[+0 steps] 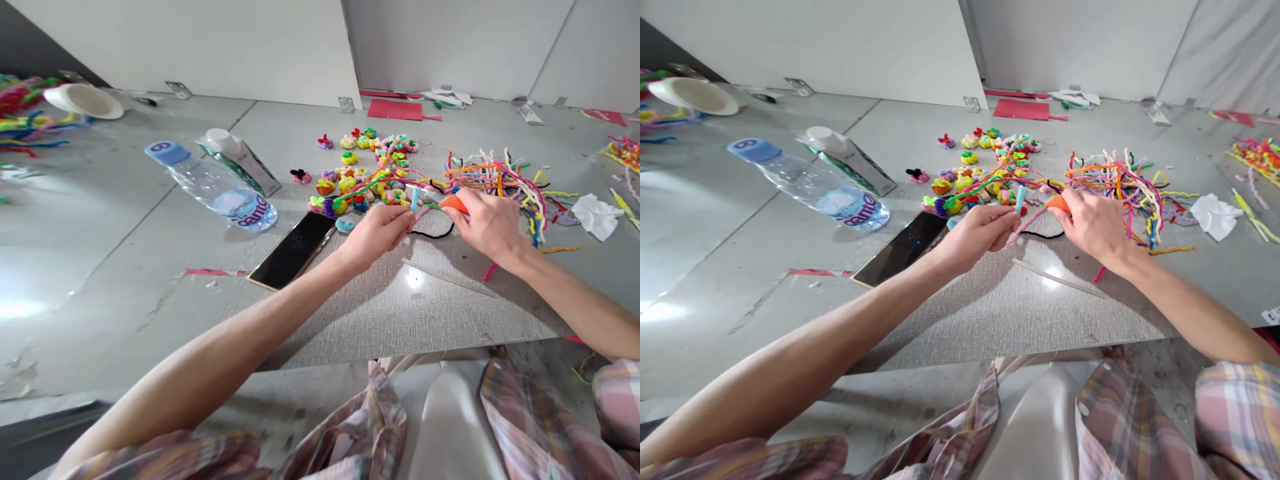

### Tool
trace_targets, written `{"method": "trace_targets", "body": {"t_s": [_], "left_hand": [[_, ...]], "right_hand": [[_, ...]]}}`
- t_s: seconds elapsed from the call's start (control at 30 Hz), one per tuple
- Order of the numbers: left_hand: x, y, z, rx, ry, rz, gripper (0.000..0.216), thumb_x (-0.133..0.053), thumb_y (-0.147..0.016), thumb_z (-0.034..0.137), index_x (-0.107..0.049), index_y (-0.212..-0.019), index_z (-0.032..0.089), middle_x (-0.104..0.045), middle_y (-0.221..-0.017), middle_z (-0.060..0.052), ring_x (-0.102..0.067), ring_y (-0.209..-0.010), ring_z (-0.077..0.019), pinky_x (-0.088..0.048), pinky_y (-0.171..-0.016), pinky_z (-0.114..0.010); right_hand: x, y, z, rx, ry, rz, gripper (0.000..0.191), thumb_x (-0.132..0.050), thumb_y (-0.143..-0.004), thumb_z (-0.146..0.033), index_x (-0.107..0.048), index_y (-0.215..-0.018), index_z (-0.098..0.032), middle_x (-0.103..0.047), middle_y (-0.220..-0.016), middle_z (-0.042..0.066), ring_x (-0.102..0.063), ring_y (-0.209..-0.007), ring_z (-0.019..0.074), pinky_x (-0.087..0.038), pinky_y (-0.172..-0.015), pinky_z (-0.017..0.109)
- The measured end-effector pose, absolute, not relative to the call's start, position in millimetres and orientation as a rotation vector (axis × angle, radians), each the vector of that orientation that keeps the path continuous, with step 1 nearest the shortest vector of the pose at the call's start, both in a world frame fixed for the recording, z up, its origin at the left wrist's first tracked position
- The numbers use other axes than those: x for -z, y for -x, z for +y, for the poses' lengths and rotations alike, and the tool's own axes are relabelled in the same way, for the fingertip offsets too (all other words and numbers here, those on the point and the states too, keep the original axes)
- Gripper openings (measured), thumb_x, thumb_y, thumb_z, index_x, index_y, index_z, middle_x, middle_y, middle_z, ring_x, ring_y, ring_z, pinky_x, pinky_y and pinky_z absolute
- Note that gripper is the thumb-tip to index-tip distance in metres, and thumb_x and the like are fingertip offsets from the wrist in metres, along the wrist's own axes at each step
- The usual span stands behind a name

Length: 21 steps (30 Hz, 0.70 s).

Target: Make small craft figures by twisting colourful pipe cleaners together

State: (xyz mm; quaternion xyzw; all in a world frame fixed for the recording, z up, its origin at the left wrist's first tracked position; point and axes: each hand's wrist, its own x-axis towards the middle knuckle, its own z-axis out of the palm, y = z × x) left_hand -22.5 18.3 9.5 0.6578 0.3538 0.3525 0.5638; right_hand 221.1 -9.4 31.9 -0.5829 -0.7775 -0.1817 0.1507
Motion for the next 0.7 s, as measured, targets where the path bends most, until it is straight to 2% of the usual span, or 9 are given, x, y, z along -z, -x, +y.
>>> {"method": "trace_targets", "body": {"t_s": [0.1, 0.2, 0.43, 0.57, 0.7], "left_hand": [[-1, 11, 13, -0.901, -1.251, 0.675, 0.037, -0.063, -0.105, 0.042, -0.055, -0.076, 0.021, -0.03, -0.052, 0.01, -0.019, -0.045, -0.0072, -0.018, -0.047, -0.023], [7, 5, 9, -0.929, -1.203, 0.654, 0.037, -0.068, -0.103, 0.045, -0.057, -0.079, 0.019, -0.032, -0.053, 0.01, -0.021, -0.046, -0.0064, -0.018, -0.047, -0.022], [16, 9, 8, -0.874, -1.342, 0.745, 0.039, -0.065, -0.103, 0.049, -0.058, -0.08, 0.019, -0.036, -0.053, 0.008, -0.027, -0.046, -0.0074, -0.018, -0.047, -0.024], [15, 12, 8, -0.807, -1.473, 0.777, 0.036, -0.057, -0.106, 0.044, -0.059, -0.079, 0.02, -0.038, -0.052, 0.007, -0.029, -0.046, -0.0089, -0.02, -0.048, -0.024], [10, 14, 8, -0.77, -1.669, 0.83, 0.036, -0.05, -0.107, 0.037, -0.057, -0.077, 0.02, -0.043, -0.054, 0.005, -0.035, -0.049, -0.0106, -0.025, -0.051, -0.024]], "right_hand": [[-34, -212, -10, 0.494, 1.697, -2.237, 0.043, -0.047, -0.112, -0.052, -0.074, -0.117, -0.019, -0.084, -0.103, 0.012, -0.072, -0.082, 0.0263, -0.024, -0.062, 0.036], [-34, -207, -10, 0.469, 1.68, -2.302, 0.045, -0.045, -0.114, -0.053, -0.073, -0.123, -0.019, -0.084, -0.107, 0.012, -0.073, -0.084, 0.0275, -0.024, -0.062, 0.036], [-29, -210, -8, 0.475, 1.507, -2.426, 0.046, -0.041, -0.116, -0.048, -0.07, -0.134, -0.017, -0.082, -0.11, 0.014, -0.073, -0.092, 0.0288, -0.038, -0.074, 0.038], [-27, -215, -8, 0.461, 1.512, -2.442, 0.044, -0.04, -0.116, -0.046, -0.072, -0.127, -0.017, -0.082, -0.11, 0.012, -0.074, -0.087, 0.0264, -0.034, -0.066, 0.037], [-29, -223, -7, 0.494, 1.493, -2.452, 0.047, -0.041, -0.115, -0.053, -0.073, -0.115, -0.019, -0.082, -0.107, 0.011, -0.074, -0.088, 0.0256, -0.036, -0.067, 0.037]]}}
